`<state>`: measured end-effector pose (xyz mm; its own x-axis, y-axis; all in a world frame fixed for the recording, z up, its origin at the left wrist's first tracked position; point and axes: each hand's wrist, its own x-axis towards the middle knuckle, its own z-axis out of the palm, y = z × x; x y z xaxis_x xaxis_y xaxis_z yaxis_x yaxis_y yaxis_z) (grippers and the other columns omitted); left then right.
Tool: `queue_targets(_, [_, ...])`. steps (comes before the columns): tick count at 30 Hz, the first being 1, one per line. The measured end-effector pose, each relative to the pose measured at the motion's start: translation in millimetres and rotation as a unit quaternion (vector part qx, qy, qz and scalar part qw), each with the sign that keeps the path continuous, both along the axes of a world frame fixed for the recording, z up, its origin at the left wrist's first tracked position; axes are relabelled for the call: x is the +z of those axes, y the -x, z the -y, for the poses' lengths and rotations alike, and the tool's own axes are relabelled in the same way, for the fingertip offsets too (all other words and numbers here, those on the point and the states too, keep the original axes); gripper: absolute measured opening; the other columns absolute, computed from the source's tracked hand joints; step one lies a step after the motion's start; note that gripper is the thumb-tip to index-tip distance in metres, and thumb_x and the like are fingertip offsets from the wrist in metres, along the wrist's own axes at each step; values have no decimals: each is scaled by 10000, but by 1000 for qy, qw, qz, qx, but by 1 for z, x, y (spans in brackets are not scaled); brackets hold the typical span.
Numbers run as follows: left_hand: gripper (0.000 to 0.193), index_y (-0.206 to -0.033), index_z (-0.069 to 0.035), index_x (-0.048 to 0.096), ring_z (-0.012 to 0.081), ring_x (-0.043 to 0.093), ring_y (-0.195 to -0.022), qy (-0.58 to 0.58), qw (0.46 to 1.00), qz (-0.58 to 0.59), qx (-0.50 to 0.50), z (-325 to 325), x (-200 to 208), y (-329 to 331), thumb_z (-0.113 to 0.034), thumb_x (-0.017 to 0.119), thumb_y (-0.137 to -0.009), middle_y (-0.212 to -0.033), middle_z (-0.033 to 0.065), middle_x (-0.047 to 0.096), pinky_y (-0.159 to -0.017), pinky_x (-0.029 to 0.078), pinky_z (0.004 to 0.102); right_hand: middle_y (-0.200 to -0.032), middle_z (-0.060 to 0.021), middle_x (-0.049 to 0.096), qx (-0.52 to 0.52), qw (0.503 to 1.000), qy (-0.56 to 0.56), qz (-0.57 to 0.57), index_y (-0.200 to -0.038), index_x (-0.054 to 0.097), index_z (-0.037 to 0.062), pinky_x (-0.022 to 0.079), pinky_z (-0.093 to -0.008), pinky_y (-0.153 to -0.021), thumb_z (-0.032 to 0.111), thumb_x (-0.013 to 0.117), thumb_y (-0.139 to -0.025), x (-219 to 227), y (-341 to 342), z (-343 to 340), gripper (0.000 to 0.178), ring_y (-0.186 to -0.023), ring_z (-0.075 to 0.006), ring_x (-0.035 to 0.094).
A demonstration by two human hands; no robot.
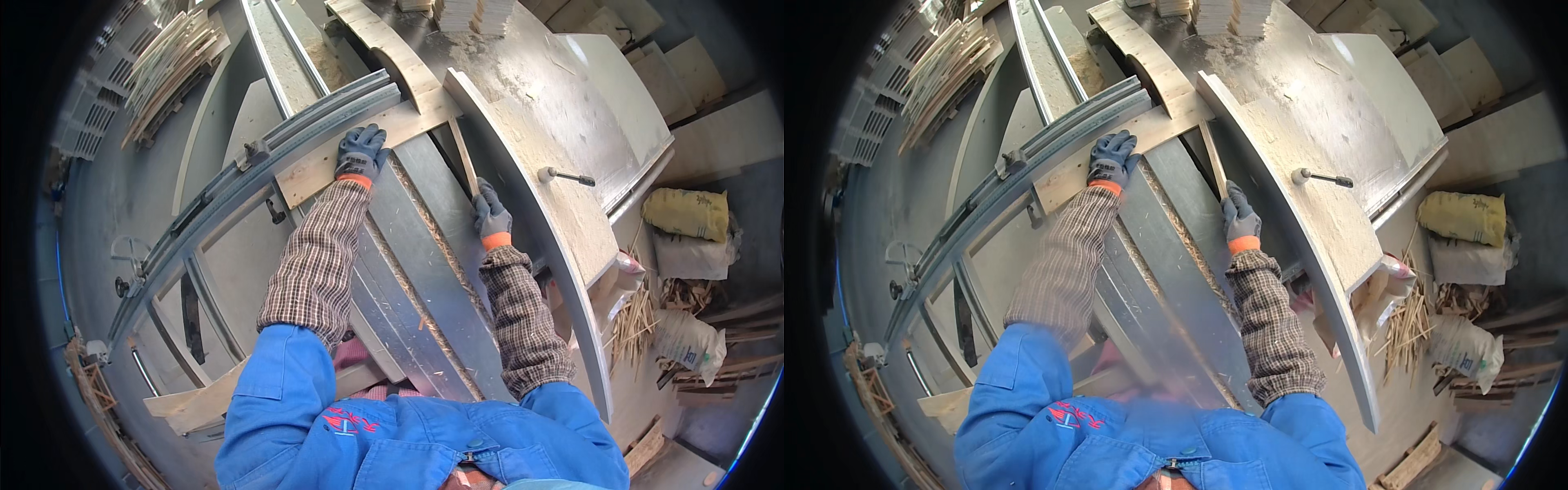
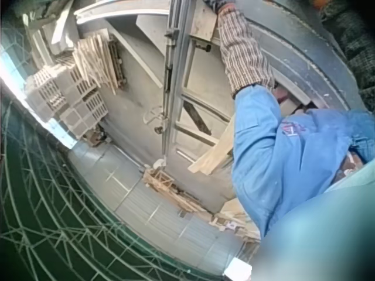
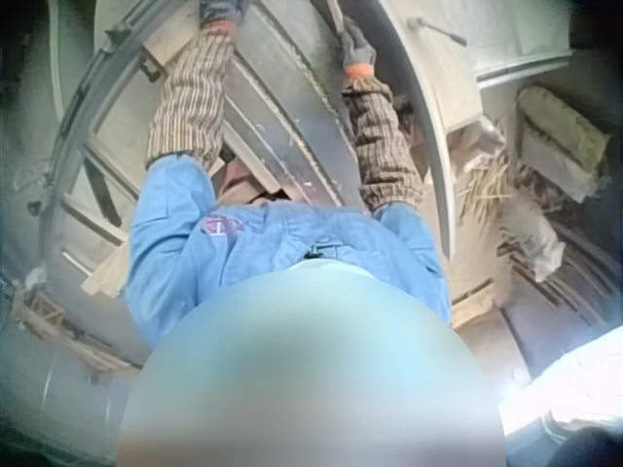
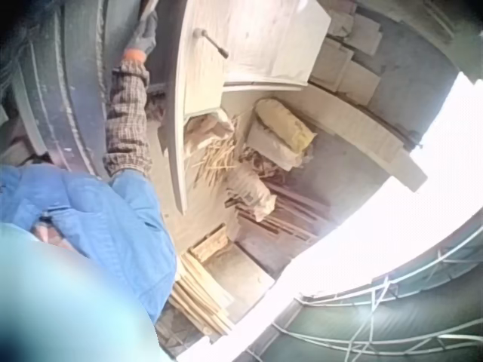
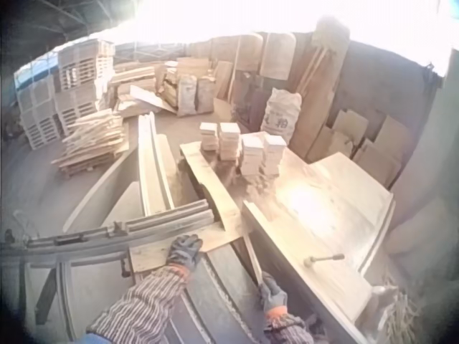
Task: The person uses a table saw to cut wooden planks into smaller pieces. They feed each plank through the saw, guide it with a push stick, and stack the cut pieces on the table.
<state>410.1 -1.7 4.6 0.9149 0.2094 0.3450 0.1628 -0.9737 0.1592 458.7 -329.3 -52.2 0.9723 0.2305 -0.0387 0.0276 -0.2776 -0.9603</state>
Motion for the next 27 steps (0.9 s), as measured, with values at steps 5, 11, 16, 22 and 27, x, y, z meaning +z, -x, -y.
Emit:
queue_targets(5, [419,-1289,-177,666,270,496,-1272,-20,998,-53,21,-5,-8,-4,-379,635,-923,-1406,39,584,-1102,380,400,-1167,-74,632,-3,999,-3,-40,-1353,618,87,419,-257,-864,152,613,-961,21,3,-6,398,-1028,-142,554])
queue_targets(11, [396,-1261,-170,679,270,508,-1252,-30,998,-44,19,-9,-13,-6,-360,656,-914,-1389,37,593,-1090,395,390,-1341,-143,643,-6,998,4,-68,-1344,614,48,437,-288,-1049,140,604,-956,39,7,-11,399,-1251,-206,599])
queue_targets(16, [397,-1249,-165,684,279,518,-1238,-15,1000,-19,17,-9,-12,-5,-341,678,-893,-1386,41,593,-1086,404,394,-1332,-143,648,-2,999,3,-53,-1333,623,52,445,-296,-1046,138,602,-955,33,4,-14,388,-1245,-211,604])
queue_targets(22, [426,-1273,-166,665,281,512,-1255,-29,999,-25,17,-11,-15,-7,-334,685,-882,-1406,38,579,-1088,407,398,-1278,-155,672,-13,997,-11,-71,-1342,614,57,464,-314,-1029,111,592,-962,48,11,-20,384,-1214,-232,620])
queue_targets(27, [456,-1297,-167,648,270,551,-1222,-8,1000,-4,-27,-26,-21,7,-308,698,-866,-1436,36,561,-1026,483,392,-1275,-180,657,-4,995,31,-91,-1365,584,49,471,-357,-1033,91,568,-972,64,69,48,396,-1223,-282,610])
